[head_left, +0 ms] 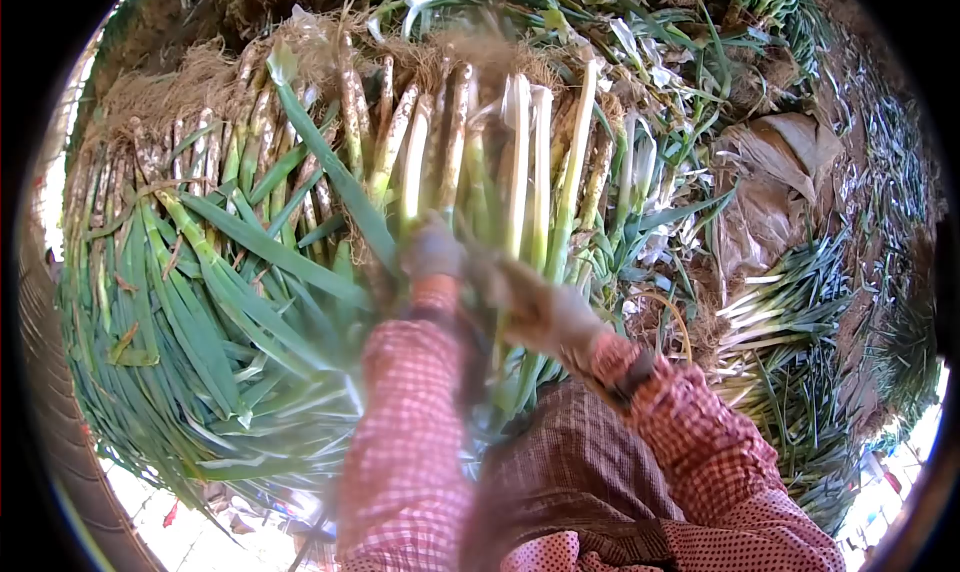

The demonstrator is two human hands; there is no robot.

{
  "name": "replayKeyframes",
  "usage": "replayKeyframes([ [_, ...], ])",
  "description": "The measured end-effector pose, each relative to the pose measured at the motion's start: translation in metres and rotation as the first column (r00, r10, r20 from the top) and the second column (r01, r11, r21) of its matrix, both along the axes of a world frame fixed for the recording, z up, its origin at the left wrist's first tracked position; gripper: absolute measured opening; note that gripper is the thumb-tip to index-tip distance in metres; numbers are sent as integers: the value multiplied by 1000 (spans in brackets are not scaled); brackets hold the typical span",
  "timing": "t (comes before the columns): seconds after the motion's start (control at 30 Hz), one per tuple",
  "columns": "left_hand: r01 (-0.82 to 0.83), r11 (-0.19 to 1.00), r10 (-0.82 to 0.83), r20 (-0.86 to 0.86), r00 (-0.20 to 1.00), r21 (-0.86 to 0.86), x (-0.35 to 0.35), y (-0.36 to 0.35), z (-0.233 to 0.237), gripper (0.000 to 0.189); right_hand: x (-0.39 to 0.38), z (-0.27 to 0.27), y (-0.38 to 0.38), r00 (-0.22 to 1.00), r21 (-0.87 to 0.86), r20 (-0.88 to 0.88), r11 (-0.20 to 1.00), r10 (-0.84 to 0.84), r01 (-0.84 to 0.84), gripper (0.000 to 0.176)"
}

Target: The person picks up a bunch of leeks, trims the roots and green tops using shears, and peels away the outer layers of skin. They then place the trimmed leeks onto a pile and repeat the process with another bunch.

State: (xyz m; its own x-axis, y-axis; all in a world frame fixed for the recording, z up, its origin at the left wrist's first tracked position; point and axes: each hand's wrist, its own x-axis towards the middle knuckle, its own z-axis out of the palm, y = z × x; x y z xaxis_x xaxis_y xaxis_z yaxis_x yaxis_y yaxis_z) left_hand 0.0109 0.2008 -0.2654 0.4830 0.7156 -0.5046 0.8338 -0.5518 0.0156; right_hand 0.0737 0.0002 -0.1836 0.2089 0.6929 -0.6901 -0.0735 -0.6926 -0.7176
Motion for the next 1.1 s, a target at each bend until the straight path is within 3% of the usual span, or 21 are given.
replayKeyframes([
  [0.03, -69, 996, 67, -41, 997, -51, 5, 5, 4, 49, -6, 8, -9, 1000, 3, -11, 1000, -1, 2, 92],
  [0.13, 37, 989, -20, 123, 992, -144, -7, 8, 26, 50, -13, 19, -18, 999, -52, 33, 998, -34, 36, 93],
  [0.17, 67, 980, -34, 176, 984, -186, -10, 13, 32, 49, -17, 12, -21, 991, 30, 86, 995, -101, 99, 93],
  [0.2, 61, 978, -7, 261, 965, -200, -23, 21, 6, 43, -20, 0, -25, 975, 116, 137, 980, -174, 158, 93],
  [0.23, 60, 969, -4, 227, 974, -239, -20, 24, 7, 52, -21, -4, -25, 950, 204, 185, 955, -252, 213, 93],
  [0.3, 52, 940, 1, 153, 988, -337, -17, 23, 6, 72, -14, -12, -21, 944, 212, 162, 944, -287, 251, 93],
  [0.43, 37, 959, 12, 171, 985, -282, -26, 23, -17, 62, 22, -37, 19, 930, 215, 195, 939, -311, 268, 92],
  [0.57, 90, 964, -59, 126, 990, -249, -10, 15, 5, 44, 63, -54, 62, 907, 196, 169, 915, -386, 353, 92],
  [0.7, 40, 913, 10, 121, 993, -405, -24, 19, -5, 53, 77, -27, 63, 890, 137, 245, 923, -384, 360, 91],
  [0.77, 395, 768, -81, 535, 841, -505, -74, 45, -66, 51, 65, -5, 39, 913, 148, 219, 936, -345, 318, 91],
  [0.83, 524, 603, -2, 656, 755, -601, -97, 50, -75, 49, 40, 12, 5, 922, 207, 162, 926, -352, 317, 92],
  [0.87, 470, 523, 67, 584, 809, -711, -98, 45, -52, 47, 27, 19, -13, 930, 230, 134, 923, -343, 307, 93],
  [0.97, 131, 632, 275, 378, 884, -764, -73, 8, 7, 48, -1, 51, -50, 944, 375, 117, 894, -309, 246, 97],
  [1.0, 170, 699, 241, 452, 859, -695, -63, -3, 20, 50, -6, 42, -60, 910, 484, 273, 862, -313, 151, 99],
  [1.03, 202, 757, 205, 519, 830, -621, -50, -19, 38, 53, -6, 45, -58, 915, 447, 205, 865, -348, 229, 99],
  [1.1, 58, 930, 141, 498, 856, -364, -5, -45, 74, 61, 4, 57, -49, 904, 356, 83, 860, -419, 366, 99],
])
